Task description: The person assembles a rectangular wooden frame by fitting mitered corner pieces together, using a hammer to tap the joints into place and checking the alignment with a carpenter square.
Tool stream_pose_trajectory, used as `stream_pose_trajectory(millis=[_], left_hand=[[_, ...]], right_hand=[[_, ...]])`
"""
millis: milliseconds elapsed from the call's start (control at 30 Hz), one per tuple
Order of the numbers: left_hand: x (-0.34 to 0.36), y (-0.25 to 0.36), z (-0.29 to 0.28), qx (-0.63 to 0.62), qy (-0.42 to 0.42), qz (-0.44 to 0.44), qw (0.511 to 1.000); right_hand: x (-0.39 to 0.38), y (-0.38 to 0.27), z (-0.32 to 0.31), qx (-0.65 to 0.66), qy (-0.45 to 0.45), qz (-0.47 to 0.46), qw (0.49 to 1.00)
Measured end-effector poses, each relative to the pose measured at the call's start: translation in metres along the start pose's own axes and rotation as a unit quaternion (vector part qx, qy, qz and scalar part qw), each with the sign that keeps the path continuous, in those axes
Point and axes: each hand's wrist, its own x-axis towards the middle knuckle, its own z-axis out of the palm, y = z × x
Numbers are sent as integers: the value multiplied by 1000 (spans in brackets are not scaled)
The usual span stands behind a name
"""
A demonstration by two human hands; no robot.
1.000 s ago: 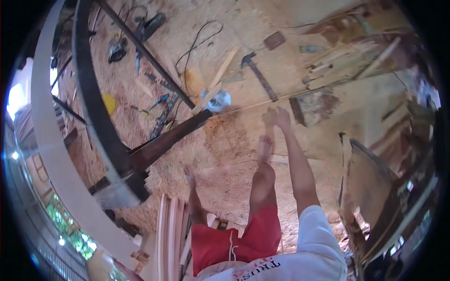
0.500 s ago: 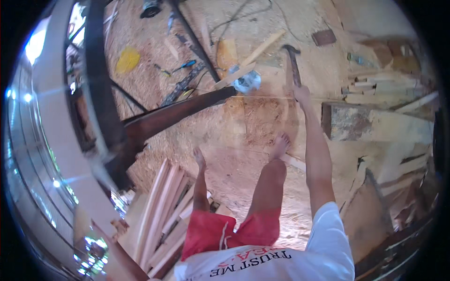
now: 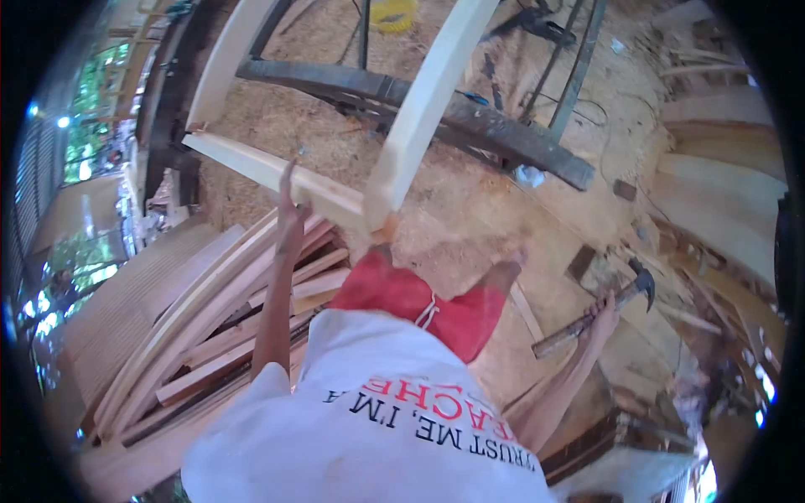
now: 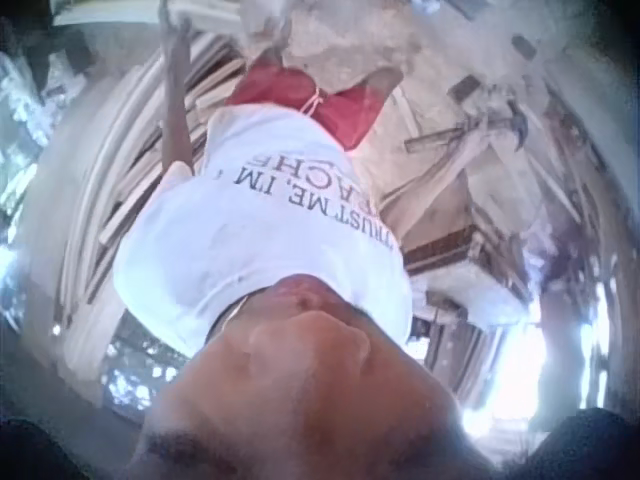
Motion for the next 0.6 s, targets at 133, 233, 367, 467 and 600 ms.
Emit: stream_pose_trajectory(millis=[133, 233, 367, 467, 600], left_hand=[[-21, 22, -17, 308, -65, 75, 946], [1, 17, -33, 467, -53, 82, 879], [57, 43, -56, 442, -156, 229, 853], [91, 27, -59, 391, -266, 371, 799], [104, 53, -36, 446, -474, 264, 712]], right_hand=[[-130, -3, 36, 58, 15, 18, 998], [-275, -4, 87, 71, 1, 30, 997], [-372, 42, 122, 133, -56, 125, 982], [-407, 74, 158, 173, -100, 169, 965], [-406, 127, 185, 261, -161, 230, 924]])
